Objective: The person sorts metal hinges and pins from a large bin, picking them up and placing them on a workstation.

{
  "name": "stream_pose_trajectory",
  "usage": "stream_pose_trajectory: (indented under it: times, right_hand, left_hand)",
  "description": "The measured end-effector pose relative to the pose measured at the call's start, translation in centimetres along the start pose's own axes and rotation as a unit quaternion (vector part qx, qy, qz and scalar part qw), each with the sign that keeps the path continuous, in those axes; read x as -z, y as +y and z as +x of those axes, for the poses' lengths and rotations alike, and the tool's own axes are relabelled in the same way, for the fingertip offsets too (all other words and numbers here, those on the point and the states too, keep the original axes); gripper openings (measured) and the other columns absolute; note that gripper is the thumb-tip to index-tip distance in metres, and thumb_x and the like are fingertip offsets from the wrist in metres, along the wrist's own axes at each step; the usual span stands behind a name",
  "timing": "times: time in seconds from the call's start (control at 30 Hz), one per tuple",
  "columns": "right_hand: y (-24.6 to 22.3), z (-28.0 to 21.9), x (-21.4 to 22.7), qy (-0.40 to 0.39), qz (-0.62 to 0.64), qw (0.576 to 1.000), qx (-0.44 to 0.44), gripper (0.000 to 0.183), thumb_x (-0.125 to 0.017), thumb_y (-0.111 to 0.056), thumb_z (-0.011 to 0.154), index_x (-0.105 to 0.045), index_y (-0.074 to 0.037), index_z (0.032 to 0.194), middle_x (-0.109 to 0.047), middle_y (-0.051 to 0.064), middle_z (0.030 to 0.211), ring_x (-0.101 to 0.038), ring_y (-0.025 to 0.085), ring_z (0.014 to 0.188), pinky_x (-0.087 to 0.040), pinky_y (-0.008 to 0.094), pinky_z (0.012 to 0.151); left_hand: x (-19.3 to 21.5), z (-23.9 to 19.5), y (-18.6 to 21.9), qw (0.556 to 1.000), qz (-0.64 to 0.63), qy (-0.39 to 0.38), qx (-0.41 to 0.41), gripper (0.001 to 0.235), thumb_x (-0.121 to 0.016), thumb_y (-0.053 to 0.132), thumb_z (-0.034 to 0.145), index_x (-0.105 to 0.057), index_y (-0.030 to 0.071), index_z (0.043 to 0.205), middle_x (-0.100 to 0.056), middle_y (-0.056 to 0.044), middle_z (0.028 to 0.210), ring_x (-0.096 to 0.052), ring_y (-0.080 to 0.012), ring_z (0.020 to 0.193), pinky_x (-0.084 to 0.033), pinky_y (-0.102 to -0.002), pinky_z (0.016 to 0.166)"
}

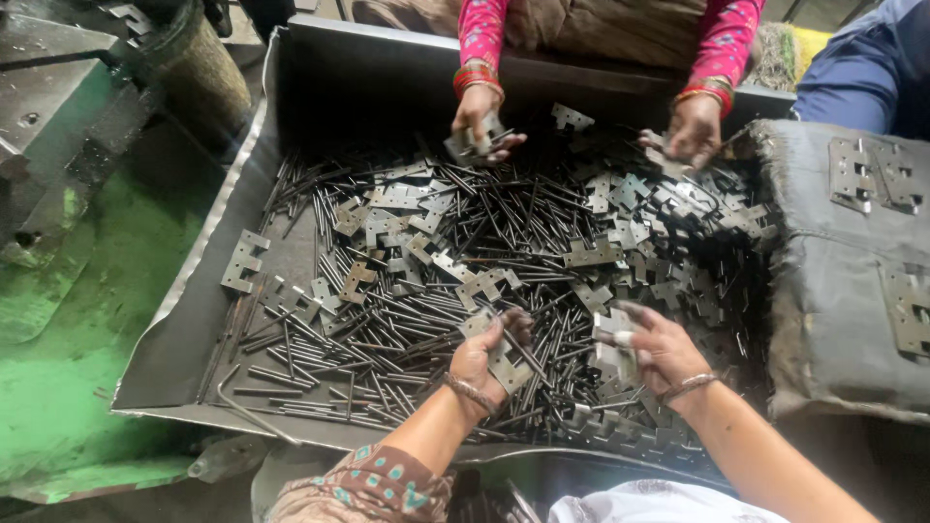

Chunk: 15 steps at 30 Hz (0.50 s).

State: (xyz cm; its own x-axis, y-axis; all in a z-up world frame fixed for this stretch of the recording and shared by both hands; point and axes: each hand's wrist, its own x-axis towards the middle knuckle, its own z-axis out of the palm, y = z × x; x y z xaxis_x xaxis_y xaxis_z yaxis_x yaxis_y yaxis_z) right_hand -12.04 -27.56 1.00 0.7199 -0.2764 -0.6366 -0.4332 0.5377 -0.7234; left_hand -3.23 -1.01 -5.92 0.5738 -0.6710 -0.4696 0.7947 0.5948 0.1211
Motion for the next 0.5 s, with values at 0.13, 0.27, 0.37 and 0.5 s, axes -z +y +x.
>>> stream_pose_trajectory:
  times: [0.13, 0.27, 0.37, 0.5]
  right_hand:
    - [-1.3, -2.0, -6.0, -0.045, -0.391, 0.899, 0.191, 0.071, -0.066, 0.003, 0.085, -0.043, -0.010, 0.151, -0.070, 0.021, 0.126, -0.076, 0.027, 0.103, -0.061, 0.035, 0.085]
    - [1.4, -4.2, -8.7, -0.107, -0.563, 0.782, 0.244, 0.075, -0.064, -0.006, 0.091, -0.032, -0.013, 0.158, -0.077, 0.012, 0.119, -0.077, 0.023, 0.102, -0.061, 0.034, 0.090]
    - [3.3, -3.8, -7.1, -0.218, -0.610, 0.684, 0.337, 0.080, -0.071, -0.001, 0.084, -0.031, -0.003, 0.153, -0.058, 0.024, 0.139, -0.064, 0.034, 0.114, -0.053, 0.039, 0.095]
    - [2.1, -1.1, -2.6, -0.061, -0.466, 0.823, 0.319, 0.065, -0.068, 0.001, 0.086, -0.049, -0.004, 0.148, -0.065, 0.015, 0.140, -0.066, 0.026, 0.119, -0.051, 0.034, 0.100]
  left_hand:
    - [-2.2, -0.8, -2.1, 0.996, -0.026, -0.048, 0.075, 0.046, -0.041, 0.037, 0.106, -0.062, 0.002, 0.128, -0.073, -0.014, 0.119, -0.070, -0.0253, 0.105, -0.056, -0.038, 0.093]
    - [-4.0, -0.3, -4.0, 0.998, 0.046, 0.039, 0.037, 0.065, -0.036, 0.067, 0.097, -0.058, 0.016, 0.130, -0.070, -0.013, 0.111, -0.069, -0.0250, 0.095, -0.049, -0.037, 0.077]
    - [-3.0, 1.2, -6.1, 0.987, 0.151, 0.055, 0.005, 0.061, -0.043, 0.068, 0.102, -0.054, 0.014, 0.128, -0.067, -0.012, 0.110, -0.066, -0.0248, 0.096, -0.048, -0.039, 0.076]
    - [-2.0, 4.9, -5.4, 0.931, 0.365, -0.028, -0.006, 0.048, -0.061, 0.047, 0.097, -0.055, 0.014, 0.132, -0.068, -0.005, 0.118, -0.063, -0.0210, 0.104, -0.055, -0.047, 0.092]
